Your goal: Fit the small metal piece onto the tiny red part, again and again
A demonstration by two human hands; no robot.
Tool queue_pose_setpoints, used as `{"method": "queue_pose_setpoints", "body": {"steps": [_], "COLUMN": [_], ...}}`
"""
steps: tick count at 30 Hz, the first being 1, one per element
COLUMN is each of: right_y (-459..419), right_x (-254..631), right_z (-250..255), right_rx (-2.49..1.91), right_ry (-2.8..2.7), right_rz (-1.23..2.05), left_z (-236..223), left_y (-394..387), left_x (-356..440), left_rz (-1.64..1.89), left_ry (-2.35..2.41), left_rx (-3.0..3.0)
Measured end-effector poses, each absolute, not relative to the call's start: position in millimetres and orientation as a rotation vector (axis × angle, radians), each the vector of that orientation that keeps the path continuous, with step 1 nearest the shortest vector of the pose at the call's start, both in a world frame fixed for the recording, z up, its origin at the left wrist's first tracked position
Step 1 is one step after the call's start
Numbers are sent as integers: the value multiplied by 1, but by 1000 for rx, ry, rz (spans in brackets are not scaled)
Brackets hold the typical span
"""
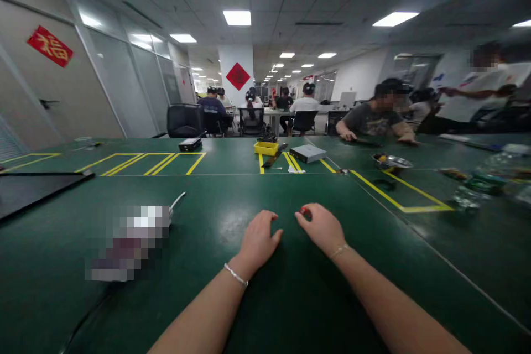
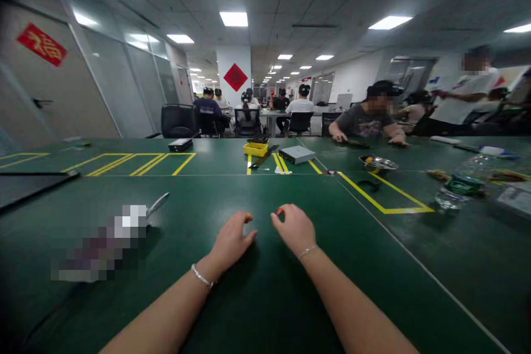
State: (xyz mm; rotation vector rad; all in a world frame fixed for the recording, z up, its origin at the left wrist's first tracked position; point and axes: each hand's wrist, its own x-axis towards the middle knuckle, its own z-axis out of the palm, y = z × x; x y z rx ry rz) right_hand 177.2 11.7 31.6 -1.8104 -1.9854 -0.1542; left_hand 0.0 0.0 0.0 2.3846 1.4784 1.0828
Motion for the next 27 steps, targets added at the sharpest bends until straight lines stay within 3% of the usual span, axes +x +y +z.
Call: {"method": "queue_pose_setpoints", "body": {"steps": [7,13,20,24,27], "right_y": [29,14,18,28,34], "right_x": [348,454,442,382,305], "right_z": [37,-12,-11,11,22], "right_rx": [-2514,-2610,-2650,-2376,-2042], "right_ry": [-1449,-846,-830,-1434,-1850], "right_rz": [-90,-80,-137,-435,-385], "left_z": [-7,-6,-8,-6,-4], "left_y": [8,8,10,9,9], "left_x": [-4,-4,-6,-5,-5], "left_rz": [1020,955,883,851,888], "left_ry": [1554,1509,1510,1496,1479], "left_rx": [2272,2233,2185,2161,2093]}}
